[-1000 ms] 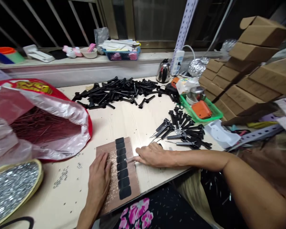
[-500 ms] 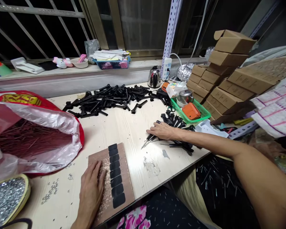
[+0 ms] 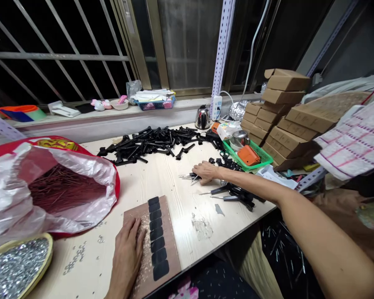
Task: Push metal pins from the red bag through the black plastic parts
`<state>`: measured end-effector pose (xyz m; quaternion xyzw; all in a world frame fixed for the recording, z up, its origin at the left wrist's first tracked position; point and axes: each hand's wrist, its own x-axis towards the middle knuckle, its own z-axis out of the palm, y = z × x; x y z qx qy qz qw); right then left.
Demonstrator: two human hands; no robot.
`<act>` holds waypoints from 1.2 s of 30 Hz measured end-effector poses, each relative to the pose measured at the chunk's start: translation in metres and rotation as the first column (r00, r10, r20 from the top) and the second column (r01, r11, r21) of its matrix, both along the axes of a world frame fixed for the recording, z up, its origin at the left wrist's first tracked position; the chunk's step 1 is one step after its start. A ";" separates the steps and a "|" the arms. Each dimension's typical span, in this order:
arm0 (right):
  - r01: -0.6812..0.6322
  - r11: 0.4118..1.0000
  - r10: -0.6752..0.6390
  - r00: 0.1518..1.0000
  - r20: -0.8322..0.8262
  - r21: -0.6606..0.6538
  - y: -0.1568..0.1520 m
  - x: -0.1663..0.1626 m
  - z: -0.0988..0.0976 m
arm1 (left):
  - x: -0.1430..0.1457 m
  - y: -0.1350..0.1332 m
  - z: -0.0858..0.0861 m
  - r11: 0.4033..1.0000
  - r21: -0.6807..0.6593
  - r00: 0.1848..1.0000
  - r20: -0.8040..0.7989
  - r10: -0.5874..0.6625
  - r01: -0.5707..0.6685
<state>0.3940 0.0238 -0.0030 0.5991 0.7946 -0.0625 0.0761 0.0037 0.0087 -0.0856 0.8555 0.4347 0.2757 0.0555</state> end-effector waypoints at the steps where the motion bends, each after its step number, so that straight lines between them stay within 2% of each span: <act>1: 0.026 0.999 -0.026 0.999 -0.023 0.018 0.003 0.000 0.004 | -0.002 0.002 -0.004 1.000 0.007 1.000 0.009 0.001 -0.002; 5: 0.193 0.972 -0.171 0.971 -0.165 0.132 0.028 0.004 0.023 | -0.008 0.006 -0.016 0.999 0.026 0.998 0.057 0.025 -0.027; 8: 0.360 0.919 -0.289 0.893 -0.344 0.163 0.055 0.006 0.032 | -0.009 0.005 -0.019 0.999 0.006 0.996 0.083 0.037 -0.038; 12: 0.468 0.879 -0.338 0.745 -0.575 0.090 0.078 -0.001 0.023 | -0.007 0.002 -0.017 0.997 -0.026 0.992 0.101 0.071 -0.069; 16: 0.514 0.858 -0.355 0.626 -0.694 0.025 0.078 -0.011 0.008 | -0.007 0.001 -0.017 0.998 -0.037 0.992 0.111 0.062 -0.059; 19: 0.533 0.846 -0.372 0.608 -0.701 0.014 0.077 -0.019 0.002 | -0.005 0.000 -0.015 0.998 -0.035 0.992 0.110 0.064 -0.060; 23: 0.528 0.847 -0.374 0.671 -0.640 0.058 0.093 -0.043 0.002 | -0.002 -0.007 -0.008 0.997 -0.045 0.992 0.106 0.067 -0.063; 25: 0.478 0.873 -0.338 0.737 -0.586 0.098 0.106 -0.063 0.002 | -0.001 -0.011 -0.004 0.996 -0.056 0.992 0.105 0.071 -0.065; 28: 0.327 0.931 -0.207 0.836 -0.508 0.160 0.128 -0.097 0.000 | 0.000 -0.015 -0.002 0.995 -0.074 0.992 0.101 0.080 -0.073; 31: 0.041 0.976 0.033 0.943 -0.330 0.215 0.147 -0.127 -0.007 | 0.001 -0.019 -0.002 0.993 -0.084 0.992 0.094 0.090 -0.082; 32: -0.096 0.968 0.147 0.965 -0.216 0.233 0.153 -0.134 -0.010 | 0.001 -0.020 -0.002 0.993 -0.086 0.991 0.092 0.094 -0.086; 34: -0.354 0.903 0.358 0.933 0.031 0.242 0.163 -0.147 -0.016 | 0.001 -0.022 -0.002 0.991 -0.088 0.991 0.086 0.106 -0.098; 36: -0.479 0.845 0.450 0.877 0.171 0.235 0.171 -0.155 -0.021 | 0.002 -0.023 -0.002 0.992 -0.081 0.991 0.076 0.108 -0.101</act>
